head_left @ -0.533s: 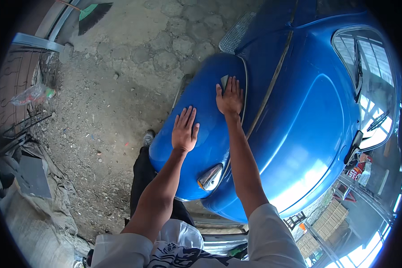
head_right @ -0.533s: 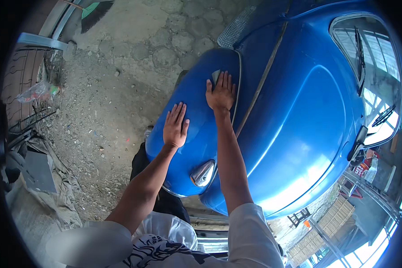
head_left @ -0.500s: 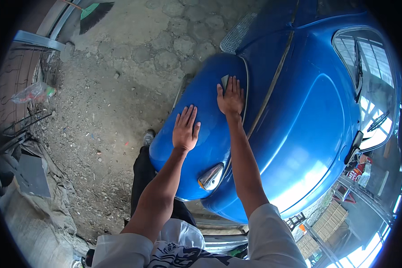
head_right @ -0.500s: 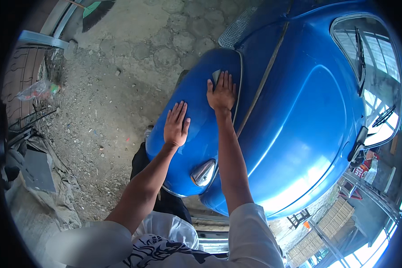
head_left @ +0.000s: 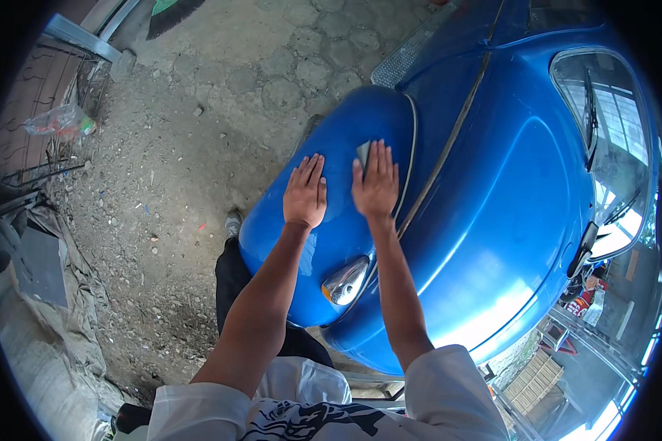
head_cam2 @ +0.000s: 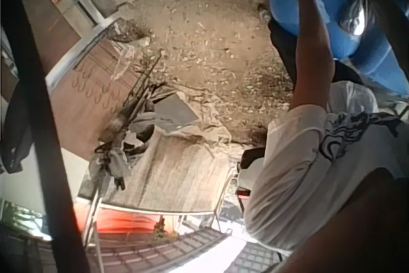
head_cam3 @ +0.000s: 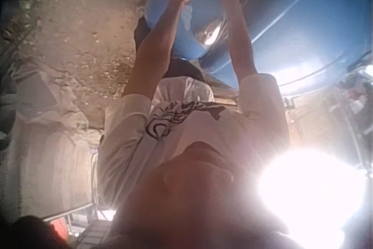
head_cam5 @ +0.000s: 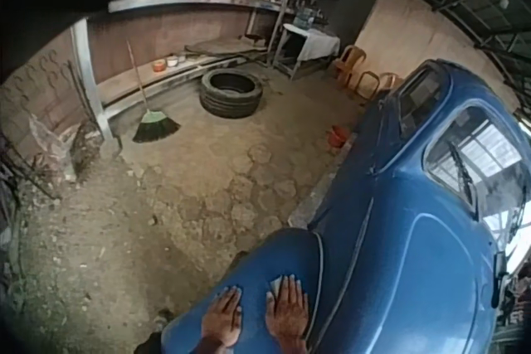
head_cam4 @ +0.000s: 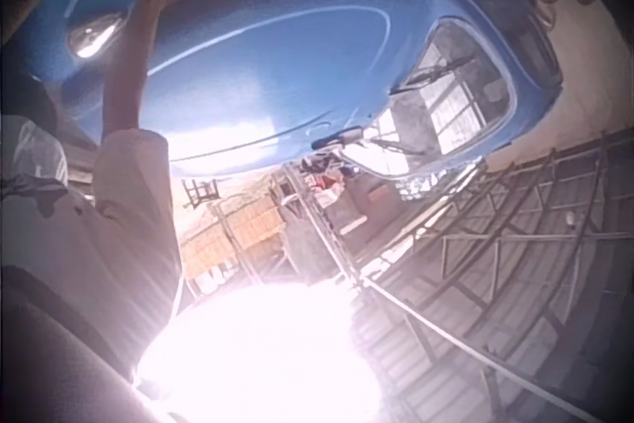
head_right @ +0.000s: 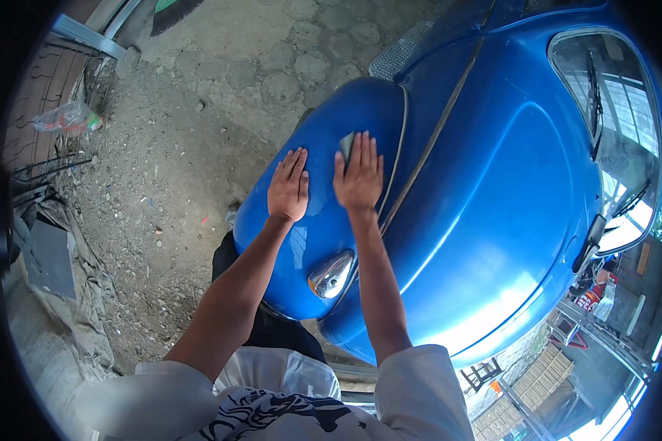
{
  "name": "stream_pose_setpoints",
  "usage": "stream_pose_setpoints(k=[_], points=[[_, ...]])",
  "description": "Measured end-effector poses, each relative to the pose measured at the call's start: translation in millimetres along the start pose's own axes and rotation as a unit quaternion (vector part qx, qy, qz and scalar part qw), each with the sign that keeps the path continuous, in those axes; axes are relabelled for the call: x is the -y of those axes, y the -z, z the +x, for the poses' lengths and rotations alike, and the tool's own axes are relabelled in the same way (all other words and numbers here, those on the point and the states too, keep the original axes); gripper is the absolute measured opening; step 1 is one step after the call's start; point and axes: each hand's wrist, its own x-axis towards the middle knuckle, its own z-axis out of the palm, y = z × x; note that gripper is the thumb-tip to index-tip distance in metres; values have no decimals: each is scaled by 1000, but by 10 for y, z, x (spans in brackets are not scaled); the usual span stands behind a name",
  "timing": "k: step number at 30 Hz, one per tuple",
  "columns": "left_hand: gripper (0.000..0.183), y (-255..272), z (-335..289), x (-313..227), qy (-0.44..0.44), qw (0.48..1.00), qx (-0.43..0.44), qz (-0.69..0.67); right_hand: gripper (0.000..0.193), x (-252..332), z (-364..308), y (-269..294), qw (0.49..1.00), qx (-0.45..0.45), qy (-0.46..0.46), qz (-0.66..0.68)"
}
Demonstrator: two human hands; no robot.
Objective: Sanding the body of a classic blue beetle vehicle with sandpaper and water.
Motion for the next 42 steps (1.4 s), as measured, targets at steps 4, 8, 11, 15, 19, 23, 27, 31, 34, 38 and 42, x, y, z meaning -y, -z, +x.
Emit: stream_pose_setpoints(k=[4,8,11,15,19,23,27,31,34,38,42], points=[[46,-32,-14,-71,-8,1000,-6,-6,66,-190,818,-125,994,66,-83,-2],[45,25,-1,61,-3,1000,1,20,66,167,260,-141,999,33,-3,6],[46,14,-87,257,-3,999,-33,15,63,557,-577,61,995,45,55,71],[45,-55,-32,92,-1,999,-36,9,60,267,-104,63,999,2,27,30],[44,-45,7,-79,17,1000,-10,9,60,-32,674,-185,998,15,-54,-8],[43,16,-101,163,53,997,-34,47,59,473,-145,-54,998,5,45,40],[42,28,-67,132,63,996,-34,50,57,503,-646,175,993,76,68,53],[41,-96,-13,-108,63,997,-32,15,51,-11,237,39,999,34,13,-8],[40,-39,-19,-72,73,997,-35,2,50,32,580,-136,999,34,-13,-17],[39,-10,-99,207,80,996,-47,11,50,628,-616,63,994,61,73,51],[38,-54,-76,90,103,994,-34,-30,49,486,-664,202,997,59,41,35]])
